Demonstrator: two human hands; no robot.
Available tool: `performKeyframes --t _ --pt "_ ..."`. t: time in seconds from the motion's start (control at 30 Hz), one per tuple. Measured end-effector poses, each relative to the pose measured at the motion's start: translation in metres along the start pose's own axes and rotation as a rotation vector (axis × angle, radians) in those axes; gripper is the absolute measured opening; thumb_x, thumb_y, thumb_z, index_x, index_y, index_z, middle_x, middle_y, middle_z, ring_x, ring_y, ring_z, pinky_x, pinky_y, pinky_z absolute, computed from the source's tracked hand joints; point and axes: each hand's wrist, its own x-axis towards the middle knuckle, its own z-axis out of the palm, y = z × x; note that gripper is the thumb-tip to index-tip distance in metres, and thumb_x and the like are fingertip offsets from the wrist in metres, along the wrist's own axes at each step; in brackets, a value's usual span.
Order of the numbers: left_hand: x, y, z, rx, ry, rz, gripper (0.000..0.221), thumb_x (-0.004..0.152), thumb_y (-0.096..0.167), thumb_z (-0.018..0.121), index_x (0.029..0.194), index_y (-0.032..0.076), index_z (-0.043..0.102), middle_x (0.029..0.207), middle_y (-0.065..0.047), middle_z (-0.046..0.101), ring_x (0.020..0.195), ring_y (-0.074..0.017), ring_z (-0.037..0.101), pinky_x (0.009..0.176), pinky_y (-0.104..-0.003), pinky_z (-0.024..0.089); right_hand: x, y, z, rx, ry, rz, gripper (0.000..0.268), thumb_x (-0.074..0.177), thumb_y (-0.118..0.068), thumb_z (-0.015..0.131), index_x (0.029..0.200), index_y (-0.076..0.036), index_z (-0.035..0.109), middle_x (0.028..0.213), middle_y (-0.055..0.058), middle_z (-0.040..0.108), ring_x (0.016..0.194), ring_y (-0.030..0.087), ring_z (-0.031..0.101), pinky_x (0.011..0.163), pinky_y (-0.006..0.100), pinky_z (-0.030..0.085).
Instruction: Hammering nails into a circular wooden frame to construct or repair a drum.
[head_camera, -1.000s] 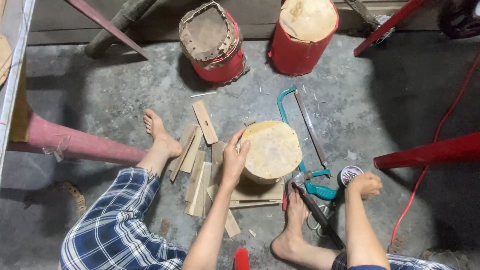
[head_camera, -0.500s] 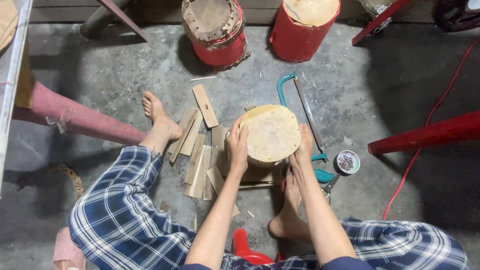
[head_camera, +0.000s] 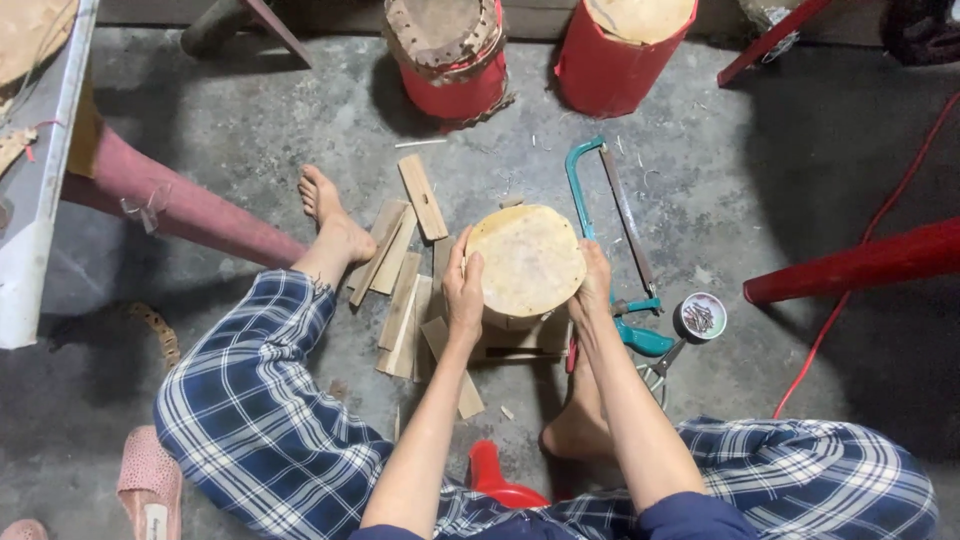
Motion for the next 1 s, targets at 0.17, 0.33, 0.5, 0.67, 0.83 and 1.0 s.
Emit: performKeyframes --t 0.17,0.33,0.5,0.67,0.83,1.0 --pt "0.006 0.012 -0.004 0.018 -0.061 0.061 0.045 0.099 0.012 0.055 0.144 0.016 0.057 0.143 -0.017 0.058 0.137 -0.0285 0.05 0.116 -0.047 0.036 -0.038 -0.047 0.045 0.084 -0.012 -0.1 0.013 0.1 -0.02 0.063 0.088 -0.014 0.062 0.117 0.021 0.073 0.1 0.03 0.076 0.08 0.042 0.065" --pt "0.007 0.005 0.001 0.054 -0.046 0.085 0.044 0.1 0.015 0.056 0.144 0.015 0.057 0.141 -0.018 0.059 0.135 -0.0307 0.052 0.115 -0.047 0.038 -0.07 -0.056 0.083 -0.23 0.013 -0.272 0.014 0.107 -0.022 0.051 0.097 -0.013 0.05 0.117 0.019 0.074 0.094 0.017 0.072 0.079 0.032 0.061" --pt "0.008 0.003 -0.005 0.078 -0.035 0.115 0.044 0.1 0.015 0.056 0.144 0.013 0.057 0.141 -0.02 0.059 0.135 -0.0315 0.052 0.114 -0.048 0.038 -0.104 -0.061 0.111 -0.582 -0.019 -0.542 0.022 0.11 -0.026 0.051 0.096 -0.009 0.05 0.118 0.018 0.074 0.1 0.012 0.067 0.087 0.031 0.054" --pt "0.017 -0.007 -0.001 0.066 0.02 0.188 0.043 0.1 0.016 0.056 0.143 0.011 0.058 0.141 -0.019 0.06 0.134 -0.0309 0.054 0.114 -0.046 0.039 -0.107 -0.063 0.12 -0.778 0.062 -0.64 0.024 0.108 -0.028 0.054 0.093 -0.009 0.056 0.111 0.013 0.078 0.093 0.014 0.07 0.086 0.034 0.052" --pt "0.015 -0.009 0.008 0.012 0.028 0.163 0.043 0.106 0.027 0.047 0.145 0.012 0.056 0.144 -0.017 0.058 0.137 -0.0296 0.05 0.116 -0.045 0.037 -0.091 -0.061 0.115 -0.763 0.075 -0.654 0.023 0.107 -0.027 0.056 0.093 -0.009 0.057 0.106 0.013 0.078 0.087 0.012 0.065 0.083 0.034 0.051" --pt "0.017 -0.012 0.012 -0.003 0.017 0.155 0.042 0.107 0.03 0.044 0.144 0.014 0.057 0.143 -0.014 0.06 0.136 -0.0254 0.052 0.115 -0.042 0.038 -0.082 -0.059 0.109 -0.748 0.109 -0.649 0.02 0.107 -0.024 0.058 0.095 -0.008 0.058 0.095 0.013 0.076 0.083 0.011 0.06 0.079 0.034 0.052"
